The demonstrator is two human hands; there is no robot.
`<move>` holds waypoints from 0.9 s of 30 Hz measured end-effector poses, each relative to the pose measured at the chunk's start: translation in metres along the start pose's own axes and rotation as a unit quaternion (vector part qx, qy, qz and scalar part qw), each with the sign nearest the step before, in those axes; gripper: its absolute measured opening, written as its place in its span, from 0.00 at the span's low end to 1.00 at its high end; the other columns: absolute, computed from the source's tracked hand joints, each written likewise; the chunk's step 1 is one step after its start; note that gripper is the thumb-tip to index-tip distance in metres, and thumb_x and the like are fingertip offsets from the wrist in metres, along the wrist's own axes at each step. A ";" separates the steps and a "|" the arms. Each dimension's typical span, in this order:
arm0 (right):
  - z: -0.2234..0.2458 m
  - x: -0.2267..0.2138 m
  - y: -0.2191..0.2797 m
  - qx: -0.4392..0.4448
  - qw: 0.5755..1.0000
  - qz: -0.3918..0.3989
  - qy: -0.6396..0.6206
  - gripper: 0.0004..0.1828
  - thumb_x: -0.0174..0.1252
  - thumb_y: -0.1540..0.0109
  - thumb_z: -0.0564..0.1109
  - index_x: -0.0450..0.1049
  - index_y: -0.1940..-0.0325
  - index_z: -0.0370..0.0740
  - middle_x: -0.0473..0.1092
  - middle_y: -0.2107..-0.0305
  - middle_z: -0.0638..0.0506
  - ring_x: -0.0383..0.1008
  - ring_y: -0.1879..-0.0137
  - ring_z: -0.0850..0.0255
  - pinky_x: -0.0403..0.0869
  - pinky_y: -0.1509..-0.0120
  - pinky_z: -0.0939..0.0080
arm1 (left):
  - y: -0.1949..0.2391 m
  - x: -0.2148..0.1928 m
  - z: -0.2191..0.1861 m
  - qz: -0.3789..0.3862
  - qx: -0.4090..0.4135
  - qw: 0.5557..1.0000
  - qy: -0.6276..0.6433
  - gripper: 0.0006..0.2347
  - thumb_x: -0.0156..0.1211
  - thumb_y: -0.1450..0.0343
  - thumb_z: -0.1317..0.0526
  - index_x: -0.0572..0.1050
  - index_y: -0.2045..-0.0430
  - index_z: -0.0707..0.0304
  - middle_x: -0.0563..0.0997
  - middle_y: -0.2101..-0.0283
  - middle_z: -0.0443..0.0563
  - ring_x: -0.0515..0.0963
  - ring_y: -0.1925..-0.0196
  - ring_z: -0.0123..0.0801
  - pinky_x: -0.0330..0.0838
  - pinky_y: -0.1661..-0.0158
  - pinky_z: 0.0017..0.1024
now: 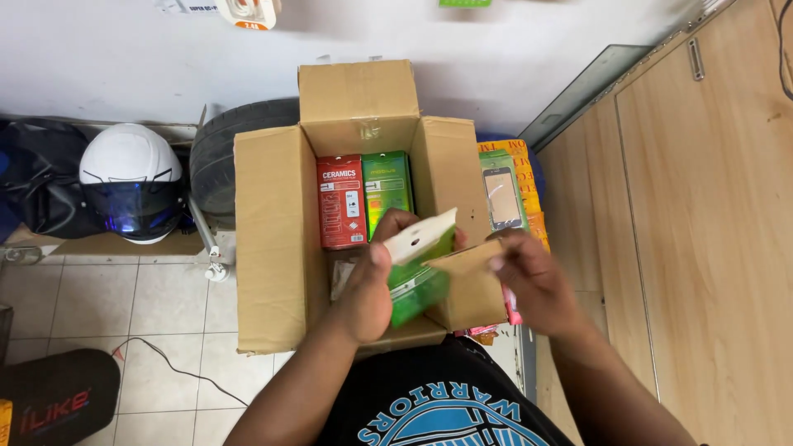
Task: Checking and sorting mobile accessories from a cardboard box.
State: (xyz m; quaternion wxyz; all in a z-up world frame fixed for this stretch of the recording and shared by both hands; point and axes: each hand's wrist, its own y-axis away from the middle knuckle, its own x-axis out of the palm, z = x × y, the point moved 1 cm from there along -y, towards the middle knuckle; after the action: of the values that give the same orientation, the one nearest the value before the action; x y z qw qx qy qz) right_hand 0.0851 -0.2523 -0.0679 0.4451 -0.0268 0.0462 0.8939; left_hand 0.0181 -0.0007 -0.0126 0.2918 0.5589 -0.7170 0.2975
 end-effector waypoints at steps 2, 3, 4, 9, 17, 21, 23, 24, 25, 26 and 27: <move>0.026 -0.007 -0.002 -0.055 0.993 -0.051 -0.092 0.10 0.51 0.31 0.33 0.68 0.44 0.33 0.71 0.51 0.45 0.72 0.43 0.61 0.72 0.36 0.55 | 0.005 0.004 -0.007 -0.002 0.022 0.988 -0.151 0.36 0.41 0.27 0.29 0.61 0.46 0.69 0.77 0.40 0.65 0.74 0.41 0.40 0.70 0.43 0.37; 0.040 -0.010 -0.004 -0.110 0.972 -0.100 -0.184 0.11 0.51 0.31 0.33 0.67 0.44 0.34 0.72 0.48 0.46 0.71 0.40 0.60 0.69 0.30 0.53 | 0.007 0.006 -0.012 -0.004 0.043 0.953 -0.299 0.37 0.37 0.25 0.27 0.61 0.48 0.71 0.81 0.41 0.66 0.74 0.47 0.35 0.69 0.49 0.31; 0.053 -0.010 -0.004 -0.110 0.972 -0.100 -0.184 0.11 0.51 0.31 0.33 0.67 0.44 0.34 0.72 0.48 0.46 0.71 0.40 0.60 0.69 0.30 0.53 | 0.007 0.010 -0.015 -0.004 0.043 0.953 -0.300 0.37 0.37 0.25 0.27 0.61 0.48 0.71 0.81 0.41 0.66 0.74 0.47 0.35 0.69 0.49 0.31; 0.086 -0.010 0.005 -0.289 0.937 -0.043 -0.190 0.04 0.57 0.24 0.40 0.69 0.48 0.38 0.77 0.56 0.45 0.76 0.45 0.56 0.65 0.31 0.49 | 0.008 0.022 -0.017 0.029 0.078 0.918 -0.389 0.37 0.33 0.24 0.27 0.62 0.52 0.72 0.78 0.56 0.58 0.79 0.51 0.31 0.71 0.52 0.27; 0.103 0.027 -0.003 -0.262 0.960 -0.040 -0.093 0.08 0.59 0.27 0.43 0.72 0.49 0.36 0.70 0.44 0.41 0.65 0.39 0.59 0.62 0.28 0.54 | 0.012 0.019 -0.012 0.011 0.090 0.908 -0.409 0.39 0.28 0.25 0.26 0.64 0.52 0.73 0.67 0.60 0.51 0.67 0.57 0.30 0.64 0.55 0.27; 0.099 0.028 -0.004 -0.233 0.971 -0.041 -0.033 0.08 0.58 0.29 0.42 0.74 0.49 0.36 0.68 0.43 0.40 0.66 0.40 0.60 0.65 0.31 0.57 | 0.014 0.019 -0.013 0.015 0.091 0.916 -0.391 0.39 0.29 0.25 0.26 0.65 0.52 0.73 0.67 0.59 0.52 0.67 0.56 0.31 0.64 0.53 0.28; 0.101 0.026 -0.005 -0.224 0.973 -0.047 -0.015 0.07 0.59 0.30 0.41 0.74 0.50 0.36 0.68 0.42 0.41 0.67 0.41 0.60 0.66 0.33 0.58 | 0.014 0.018 -0.013 0.016 0.083 0.918 -0.387 0.39 0.28 0.25 0.25 0.65 0.53 0.72 0.69 0.60 0.51 0.68 0.57 0.31 0.65 0.55 0.28; 0.102 0.025 -0.005 -0.215 0.975 -0.053 0.002 0.06 0.59 0.31 0.40 0.74 0.51 0.36 0.68 0.42 0.41 0.68 0.42 0.60 0.67 0.35 0.58 | 0.014 0.018 -0.014 0.018 0.075 0.920 -0.383 0.39 0.28 0.25 0.25 0.64 0.53 0.72 0.71 0.60 0.51 0.69 0.58 0.30 0.65 0.56 0.27; 0.105 0.025 -0.005 -0.216 0.975 -0.053 0.002 0.06 0.59 0.31 0.40 0.74 0.51 0.36 0.68 0.42 0.41 0.68 0.42 0.60 0.67 0.35 0.58 | 0.013 0.019 -0.015 0.018 0.075 0.920 -0.383 0.39 0.28 0.25 0.25 0.64 0.53 0.72 0.71 0.60 0.51 0.69 0.58 0.30 0.65 0.56 0.27; 0.107 0.025 -0.005 -0.220 0.974 -0.053 0.022 0.06 0.59 0.32 0.39 0.74 0.51 0.36 0.67 0.42 0.42 0.67 0.41 0.60 0.67 0.33 0.58 | 0.013 0.021 -0.016 0.023 0.077 0.919 -0.386 0.39 0.28 0.25 0.25 0.64 0.53 0.71 0.72 0.60 0.51 0.71 0.58 0.31 0.67 0.55 0.27; 0.109 0.025 -0.005 -0.223 0.972 -0.052 0.041 0.06 0.59 0.32 0.38 0.74 0.51 0.35 0.66 0.43 0.43 0.67 0.39 0.61 0.67 0.30 0.58 | 0.013 0.022 -0.018 0.028 0.079 0.917 -0.389 0.38 0.29 0.25 0.26 0.64 0.53 0.71 0.74 0.59 0.51 0.72 0.57 0.31 0.69 0.55 0.28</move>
State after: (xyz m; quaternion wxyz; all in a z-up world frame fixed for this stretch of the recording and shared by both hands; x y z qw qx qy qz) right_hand 0.0730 -0.2178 0.0378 0.4718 -0.1647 -0.1379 0.8551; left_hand 0.0029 0.0011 0.0141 -0.0637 0.6316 -0.7632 0.1203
